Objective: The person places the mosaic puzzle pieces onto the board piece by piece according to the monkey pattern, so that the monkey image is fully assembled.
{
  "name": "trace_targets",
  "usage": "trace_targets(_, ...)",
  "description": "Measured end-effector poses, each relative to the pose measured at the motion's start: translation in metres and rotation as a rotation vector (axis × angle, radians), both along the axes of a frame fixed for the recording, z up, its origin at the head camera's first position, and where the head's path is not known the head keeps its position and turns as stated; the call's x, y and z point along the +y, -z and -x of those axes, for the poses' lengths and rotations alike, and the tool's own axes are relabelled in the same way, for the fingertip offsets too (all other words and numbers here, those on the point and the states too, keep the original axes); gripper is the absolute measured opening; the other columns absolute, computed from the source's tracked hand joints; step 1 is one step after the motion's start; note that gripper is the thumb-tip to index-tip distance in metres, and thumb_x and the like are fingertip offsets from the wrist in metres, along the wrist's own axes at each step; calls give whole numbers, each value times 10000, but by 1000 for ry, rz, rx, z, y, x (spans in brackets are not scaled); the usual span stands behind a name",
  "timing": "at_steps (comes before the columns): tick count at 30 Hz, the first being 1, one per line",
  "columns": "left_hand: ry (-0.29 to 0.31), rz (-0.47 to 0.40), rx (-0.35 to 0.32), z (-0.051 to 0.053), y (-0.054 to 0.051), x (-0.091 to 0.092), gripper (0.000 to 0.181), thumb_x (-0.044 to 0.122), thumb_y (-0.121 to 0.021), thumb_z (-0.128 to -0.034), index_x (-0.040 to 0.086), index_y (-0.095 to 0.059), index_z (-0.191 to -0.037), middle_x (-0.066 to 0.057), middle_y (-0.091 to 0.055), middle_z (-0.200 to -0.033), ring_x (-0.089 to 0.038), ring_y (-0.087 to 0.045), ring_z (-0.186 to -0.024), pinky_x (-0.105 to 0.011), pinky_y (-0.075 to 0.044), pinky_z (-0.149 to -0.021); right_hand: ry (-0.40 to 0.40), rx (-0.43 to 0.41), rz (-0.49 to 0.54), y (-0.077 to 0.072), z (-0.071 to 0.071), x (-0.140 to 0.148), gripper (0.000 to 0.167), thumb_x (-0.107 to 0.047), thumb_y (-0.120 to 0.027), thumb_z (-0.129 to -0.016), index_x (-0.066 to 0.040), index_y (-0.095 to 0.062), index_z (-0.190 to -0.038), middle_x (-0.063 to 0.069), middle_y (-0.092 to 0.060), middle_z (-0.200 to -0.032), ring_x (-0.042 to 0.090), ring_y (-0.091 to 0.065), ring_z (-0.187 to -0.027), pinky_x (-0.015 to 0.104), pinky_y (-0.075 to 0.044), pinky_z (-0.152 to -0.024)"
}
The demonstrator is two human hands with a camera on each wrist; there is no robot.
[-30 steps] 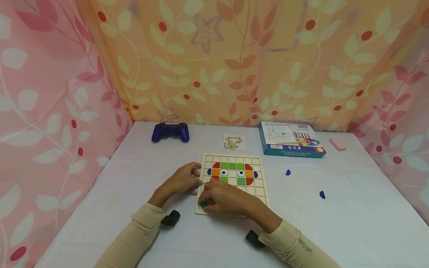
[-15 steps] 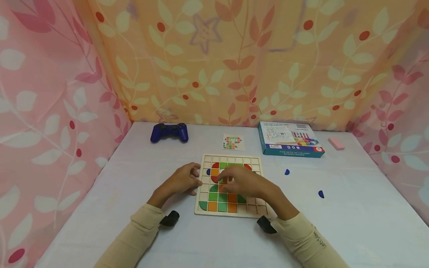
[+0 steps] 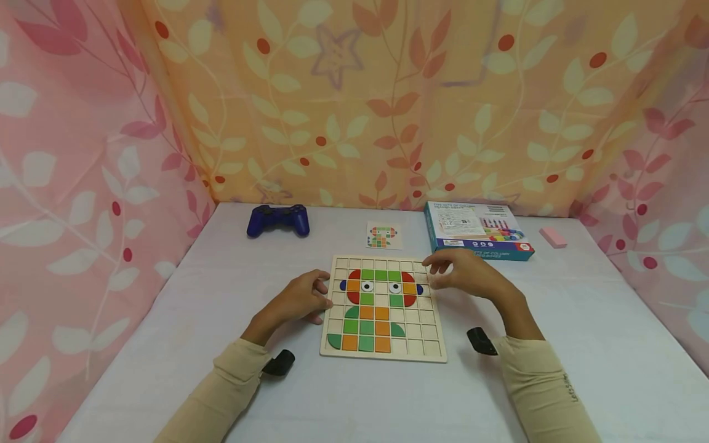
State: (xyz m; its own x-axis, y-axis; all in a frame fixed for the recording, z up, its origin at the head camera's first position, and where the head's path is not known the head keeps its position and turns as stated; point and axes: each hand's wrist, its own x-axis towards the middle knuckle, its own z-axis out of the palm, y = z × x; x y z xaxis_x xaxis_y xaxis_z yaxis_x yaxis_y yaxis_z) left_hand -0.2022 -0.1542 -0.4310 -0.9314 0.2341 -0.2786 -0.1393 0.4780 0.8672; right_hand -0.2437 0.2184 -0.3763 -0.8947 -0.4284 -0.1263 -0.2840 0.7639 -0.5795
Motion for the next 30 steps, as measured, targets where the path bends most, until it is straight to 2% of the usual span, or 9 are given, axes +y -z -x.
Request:
trace_targets(7, -3, 1, 5, -1, 0, 0, 654, -11, -753, -933, 31, -483, -1527, -143, -570, -1229, -228, -651, -918, -332, -674, -663, 101, -48, -41, 4, 7, 40, 461, -206, -832, -906, -74, -713, -1331, 87, -687, -1115, 273, -595, -1014, 318, -535, -794)
trace_targets(16, -3, 9, 0, -1, 0, 0, 649, 3, -755, -939, 40, -483, -1528, -136, -571, -1230, -227, -650, -925, -328, -673, -663, 132, -100, -71, 9, 8, 76, 480, -156, -861, -867, -15, -707, -1300, 90, -690, -1037, 246, -602, -960, 328, -529, -815)
trace_targets(23, -7, 16, -1, -1, -1, 0, 650, 4, -754, -942, 46, -484, -1531, -136, -574, -1238, -225, -650, -928, -324, -672, -665, 151, -140, -55, 16, 10, 84, 490, -162, -867, -870, -32, -702, -1313, 96, -700, -1055, 257, -613, -983, 377, -539, -886)
trace_targets(30, -2, 16, -1, -1, 0, 1, 650, 12, -755, -943, 45, -480, -1532, -135, -572, -1240, -223, -650, -931, -322, -671, -665, 161, -139, -45, 19, 10, 85, 493, -182, -875, -878, -28, -705, -1313, 86, -688, -1042, 256, -603, -987, 337, -535, -874)
